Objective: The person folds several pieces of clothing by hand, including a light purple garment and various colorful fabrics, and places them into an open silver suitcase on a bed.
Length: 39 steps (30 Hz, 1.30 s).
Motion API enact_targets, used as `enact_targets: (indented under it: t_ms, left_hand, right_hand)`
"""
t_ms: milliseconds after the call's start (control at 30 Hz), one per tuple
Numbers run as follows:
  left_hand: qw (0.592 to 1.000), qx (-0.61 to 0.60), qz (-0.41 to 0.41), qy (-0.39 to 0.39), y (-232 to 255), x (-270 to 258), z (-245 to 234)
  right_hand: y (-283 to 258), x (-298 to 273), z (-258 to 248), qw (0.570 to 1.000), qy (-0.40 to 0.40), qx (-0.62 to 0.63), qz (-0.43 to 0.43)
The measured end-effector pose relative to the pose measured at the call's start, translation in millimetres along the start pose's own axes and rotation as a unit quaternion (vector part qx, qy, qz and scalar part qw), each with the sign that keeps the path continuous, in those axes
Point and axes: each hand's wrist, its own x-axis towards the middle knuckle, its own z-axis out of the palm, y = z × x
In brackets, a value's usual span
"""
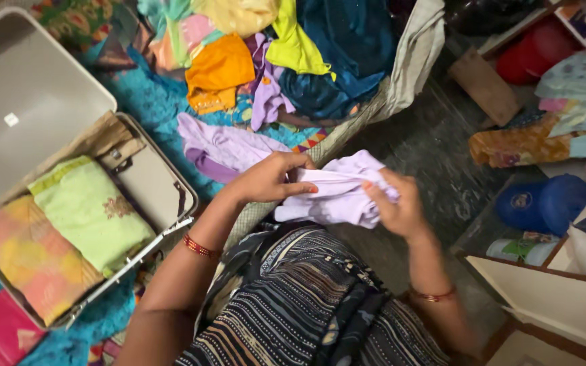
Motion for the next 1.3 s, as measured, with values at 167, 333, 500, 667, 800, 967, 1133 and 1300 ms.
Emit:
enact_targets:
  t_ms: [167, 333, 500, 667, 800, 967, 1133, 1300]
  left_hand:
    - [0.999, 0.01, -0.032, -0.004, -23.8, 2.6, -24.7]
    - [0.997, 0.038, -0.055, 0.035, -44.3, 5.1, -37.8]
    - [0.997, 0.074, -0.017, 0.023, -54.8, 9.7, -43.4]
    - [0.998, 0.034, -0.054, 0.018, -57.9, 10.7, -45.1]
    - [0.997, 0.04, -0.057, 0.024, -69.8, 5.8, -44.9]
    - [0.995, 0.048, -0.085, 0.025, -80.8, 0.8, -42.8]
    - [0.988, 0.114, -0.011, 0.102, -98.9, 1.5, -40.4]
    - [0.99, 0.006, -0.057, 0.13, -110.7, 0.3, -67.9]
  right_hand:
    - [-19.5, 16.8, -25.2, 0.994, 0.101, 0.033, 0.03]
    - [-35.0, 28.2, -38.0, 0.986, 0.164, -0.015, 0.017]
    - [-45.2, 29.7, -41.3, 0.979, 0.204, -0.028, -0.001]
    - [-48.5, 31.5, -41.3, 0.974, 0.224, -0.015, 0.014]
    - [-43.2, 30.5, -39.4, 0.972, 0.232, -0.016, 0.024]
    - [-36.8, 28.9, -41.3, 0.968, 0.248, -0.043, 0.02]
    - [-32.3, 27.8, -47.8, 0.965, 0.255, -0.047, 0.047]
    - [-18.7, 14.2, -58.6, 0.95, 0.18, -0.198, 0.161]
